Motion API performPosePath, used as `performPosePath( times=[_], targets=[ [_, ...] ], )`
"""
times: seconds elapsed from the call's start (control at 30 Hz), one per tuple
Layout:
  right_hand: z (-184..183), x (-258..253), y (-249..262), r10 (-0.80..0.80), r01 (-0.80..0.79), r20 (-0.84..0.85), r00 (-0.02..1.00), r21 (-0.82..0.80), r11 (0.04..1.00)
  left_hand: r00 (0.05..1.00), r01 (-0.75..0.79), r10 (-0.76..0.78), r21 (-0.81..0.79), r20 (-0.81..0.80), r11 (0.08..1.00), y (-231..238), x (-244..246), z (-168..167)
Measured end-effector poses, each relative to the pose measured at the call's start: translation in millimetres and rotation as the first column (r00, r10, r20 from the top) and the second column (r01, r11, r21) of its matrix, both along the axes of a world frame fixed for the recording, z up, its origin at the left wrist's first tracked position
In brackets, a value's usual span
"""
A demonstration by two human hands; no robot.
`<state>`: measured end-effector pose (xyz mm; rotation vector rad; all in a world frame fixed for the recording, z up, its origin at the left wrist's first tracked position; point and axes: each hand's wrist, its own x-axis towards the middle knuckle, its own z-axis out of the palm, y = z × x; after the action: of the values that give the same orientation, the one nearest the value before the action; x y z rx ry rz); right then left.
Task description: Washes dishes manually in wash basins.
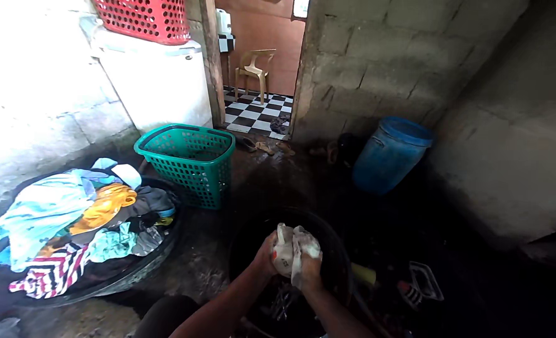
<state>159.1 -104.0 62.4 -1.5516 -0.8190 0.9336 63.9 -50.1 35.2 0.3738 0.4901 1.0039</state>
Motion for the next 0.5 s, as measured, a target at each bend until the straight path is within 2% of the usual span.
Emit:
performPosePath(
  times=[0.07,0.13,0.17,0.23,0.33,0.43,0.5],
  targets=[
    [-12.4,-10.3,-1.2,-0.034,0.062,-0.136,0.99,0.208,0.976,0.995,-0.093,0.094,-0.012,0.034,0.996,3.2,2.9,-3.0],
    [-15.8,-7.8,5.7,-0.006,0.09,-0.226,0.974,0.362,0.928,0.979,-0.197,0.194,-0.05,-0.056,0.979,-1.5,8.5,-1.2],
    [-11.7,-2.5,10.5,0.012,0.088,-0.238,0.971,0.406,0.91,0.968,-0.222,0.213,-0.057,-0.131,0.973,-4.7,11.1,-1.9],
    [-9.6,13.9,27.6,0.015,0.109,-0.273,0.962,0.434,0.894,0.958,-0.179,0.161,-0.054,-0.236,0.982,-11.6,15.7,-0.6],
    [-4.7,26.4,45.4,-0.083,0.226,-0.314,0.946,0.456,0.861,0.983,-0.116,0.109,-0.039,-0.146,0.992,-21.1,19.8,14.4],
    [-11.7,21.1,41.4,-0.173,0.21,-0.122,0.977,0.469,0.858,0.998,-0.069,0.069,0.09,0.01,0.994,-24.4,17.2,22.1],
    [-20.0,13.7,37.1,-0.191,0.136,0.068,0.979,0.479,0.867,0.997,-0.077,0.079,0.114,-0.007,0.99,-23.5,15.4,23.3]
  ],
)
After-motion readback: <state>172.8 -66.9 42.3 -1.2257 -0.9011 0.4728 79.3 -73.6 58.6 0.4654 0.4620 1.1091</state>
